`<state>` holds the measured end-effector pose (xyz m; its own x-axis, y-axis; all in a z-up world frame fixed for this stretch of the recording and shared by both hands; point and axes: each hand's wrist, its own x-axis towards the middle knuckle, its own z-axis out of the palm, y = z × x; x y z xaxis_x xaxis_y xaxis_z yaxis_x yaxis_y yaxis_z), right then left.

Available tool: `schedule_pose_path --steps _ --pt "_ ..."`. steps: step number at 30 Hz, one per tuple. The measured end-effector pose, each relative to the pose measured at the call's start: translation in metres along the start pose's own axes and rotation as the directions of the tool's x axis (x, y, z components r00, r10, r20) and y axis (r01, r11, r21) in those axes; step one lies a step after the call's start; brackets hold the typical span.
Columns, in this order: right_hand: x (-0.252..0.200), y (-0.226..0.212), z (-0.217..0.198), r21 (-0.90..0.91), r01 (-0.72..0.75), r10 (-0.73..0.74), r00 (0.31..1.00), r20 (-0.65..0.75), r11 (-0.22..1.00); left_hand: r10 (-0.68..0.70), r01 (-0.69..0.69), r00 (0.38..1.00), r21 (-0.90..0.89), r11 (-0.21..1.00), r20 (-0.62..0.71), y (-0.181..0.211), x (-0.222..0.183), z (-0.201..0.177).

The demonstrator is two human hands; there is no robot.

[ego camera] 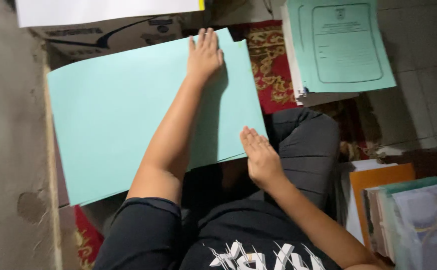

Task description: Organizing and smoothing a stack of light blue paper folders

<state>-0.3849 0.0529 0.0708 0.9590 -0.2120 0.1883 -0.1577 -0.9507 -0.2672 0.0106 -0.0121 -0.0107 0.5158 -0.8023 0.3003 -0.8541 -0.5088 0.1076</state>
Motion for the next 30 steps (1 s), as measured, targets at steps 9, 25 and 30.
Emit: schedule_pose_path --steps 9,25,30 --pt "0.004 -0.005 -0.006 0.001 0.018 -0.018 0.999 -0.031 1.000 -0.086 0.099 0.982 -0.070 0.993 0.171 0.046 -0.066 -0.104" --pt "0.037 0.022 0.010 0.416 -0.386 0.385 0.918 0.091 0.823 0.136 -0.114 0.991 -0.451 0.885 0.017 0.086 -0.240 -0.156" --pt "0.065 0.039 0.001 0.630 -0.437 0.529 0.847 0.050 0.641 0.024 -0.145 0.987 -0.799 0.584 -0.161 0.068 -0.270 -0.229"
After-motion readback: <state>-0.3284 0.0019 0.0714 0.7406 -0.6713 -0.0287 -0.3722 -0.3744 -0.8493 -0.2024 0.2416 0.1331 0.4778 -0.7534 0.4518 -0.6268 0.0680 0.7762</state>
